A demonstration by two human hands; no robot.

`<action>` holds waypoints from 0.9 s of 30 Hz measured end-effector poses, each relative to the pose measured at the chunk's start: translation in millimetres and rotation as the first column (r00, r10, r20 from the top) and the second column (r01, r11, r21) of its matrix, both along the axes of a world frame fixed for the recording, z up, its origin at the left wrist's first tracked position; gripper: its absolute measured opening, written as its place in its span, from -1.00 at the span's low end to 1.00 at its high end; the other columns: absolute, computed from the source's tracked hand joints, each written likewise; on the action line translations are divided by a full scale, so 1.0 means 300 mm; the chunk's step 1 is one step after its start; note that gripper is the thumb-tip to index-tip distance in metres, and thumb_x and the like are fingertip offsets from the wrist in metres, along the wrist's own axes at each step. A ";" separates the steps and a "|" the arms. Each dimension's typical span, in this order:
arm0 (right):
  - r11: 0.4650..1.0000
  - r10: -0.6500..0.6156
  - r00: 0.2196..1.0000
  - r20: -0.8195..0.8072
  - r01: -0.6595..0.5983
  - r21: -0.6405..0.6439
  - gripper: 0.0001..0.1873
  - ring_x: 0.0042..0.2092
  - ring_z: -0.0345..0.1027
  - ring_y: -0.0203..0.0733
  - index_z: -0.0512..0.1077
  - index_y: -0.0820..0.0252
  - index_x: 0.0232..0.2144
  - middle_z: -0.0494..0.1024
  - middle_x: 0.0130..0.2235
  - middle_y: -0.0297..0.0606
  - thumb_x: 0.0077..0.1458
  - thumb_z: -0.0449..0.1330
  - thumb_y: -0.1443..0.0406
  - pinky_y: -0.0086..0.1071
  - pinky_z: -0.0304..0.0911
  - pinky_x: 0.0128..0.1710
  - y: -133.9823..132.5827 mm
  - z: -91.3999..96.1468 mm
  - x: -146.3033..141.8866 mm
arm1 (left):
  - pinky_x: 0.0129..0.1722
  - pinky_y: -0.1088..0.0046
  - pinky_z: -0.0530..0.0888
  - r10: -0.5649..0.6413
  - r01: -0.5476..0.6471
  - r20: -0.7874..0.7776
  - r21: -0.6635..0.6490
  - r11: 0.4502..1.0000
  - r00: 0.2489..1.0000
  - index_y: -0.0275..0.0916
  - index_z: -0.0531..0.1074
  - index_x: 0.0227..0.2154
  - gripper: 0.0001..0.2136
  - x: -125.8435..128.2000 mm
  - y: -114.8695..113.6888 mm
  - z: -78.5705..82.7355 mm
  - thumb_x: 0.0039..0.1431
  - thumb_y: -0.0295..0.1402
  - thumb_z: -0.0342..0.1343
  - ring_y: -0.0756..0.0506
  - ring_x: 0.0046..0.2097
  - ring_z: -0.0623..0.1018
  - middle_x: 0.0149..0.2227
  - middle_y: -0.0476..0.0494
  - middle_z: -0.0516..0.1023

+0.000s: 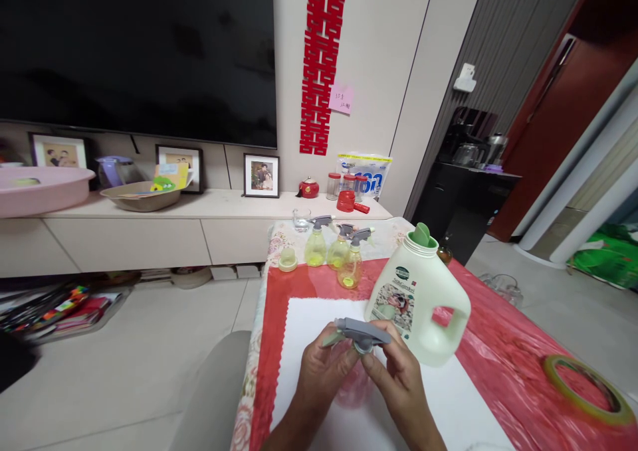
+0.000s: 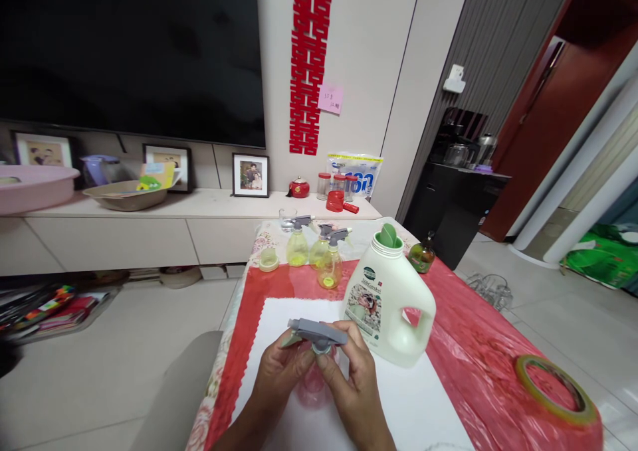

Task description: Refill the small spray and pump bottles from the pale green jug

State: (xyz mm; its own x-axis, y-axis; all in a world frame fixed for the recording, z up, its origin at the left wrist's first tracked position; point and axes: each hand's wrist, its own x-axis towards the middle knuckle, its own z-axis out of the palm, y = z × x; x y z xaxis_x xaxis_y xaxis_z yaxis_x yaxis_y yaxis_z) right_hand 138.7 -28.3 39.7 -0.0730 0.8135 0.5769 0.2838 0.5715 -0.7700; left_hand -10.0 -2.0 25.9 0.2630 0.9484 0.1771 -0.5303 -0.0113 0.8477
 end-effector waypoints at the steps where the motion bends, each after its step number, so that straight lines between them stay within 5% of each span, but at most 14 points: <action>1: 1.000 0.005 1.000 0.006 -0.005 -0.002 -0.73 0.02 0.31 -0.29 0.46 0.03 0.08 0.38 -0.04 -0.25 0.39 0.15 0.17 -0.50 0.29 0.03 -0.001 0.003 0.000 | 0.07 0.19 0.47 0.005 -0.005 0.004 -0.006 1.000 1.000 -0.26 0.58 -0.14 -0.63 0.000 0.001 -0.002 0.03 -0.18 0.41 -0.25 -0.03 0.59 -0.14 -0.25 0.64; 15: 0.999 -0.041 0.999 -0.009 0.041 0.001 -0.74 0.05 0.29 -0.28 0.42 0.07 0.03 0.37 -0.02 -0.26 0.33 0.24 0.18 -0.49 0.28 0.06 0.010 -0.031 -0.006 | 0.00 0.26 0.50 0.008 -0.007 -0.024 0.041 0.999 1.000 -0.24 0.57 -0.10 -0.66 -0.002 0.011 -0.024 0.13 -0.16 0.34 -0.22 -0.09 0.62 -0.16 -0.22 0.65; 22: 0.998 -0.055 0.998 -0.016 0.054 -0.024 -0.76 0.01 0.30 -0.29 0.43 0.09 -0.01 0.38 -0.05 -0.28 0.34 0.23 0.16 -0.50 0.28 0.03 0.009 -0.026 -0.006 | 0.17 0.16 0.42 0.072 -0.042 -0.178 0.168 0.985 0.981 -0.24 0.56 -0.04 -0.65 -0.027 0.004 -0.032 0.19 -0.15 0.27 -0.29 0.09 0.55 -0.02 -0.28 0.61; 27: 0.997 -0.053 0.998 -0.015 0.052 -0.048 -0.74 -0.01 0.31 -0.30 0.46 0.10 -0.03 0.41 -0.08 -0.29 0.35 0.21 0.11 -0.53 0.26 0.02 0.005 -0.010 -0.006 | 0.13 0.17 0.47 -0.032 0.044 -0.105 0.114 0.993 0.994 -0.22 0.49 0.04 -0.58 -0.015 -0.012 -0.028 0.17 -0.17 0.29 -0.29 0.08 0.57 0.03 -0.26 0.59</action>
State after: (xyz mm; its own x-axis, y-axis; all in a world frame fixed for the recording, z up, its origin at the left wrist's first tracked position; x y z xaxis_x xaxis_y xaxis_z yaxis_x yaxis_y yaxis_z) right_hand 136.8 -26.9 36.6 -0.0205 0.8427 0.5379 0.2996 0.5185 -0.8009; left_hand -14.5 -5.5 17.5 0.3208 0.9121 0.2551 -0.4419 -0.0941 0.8921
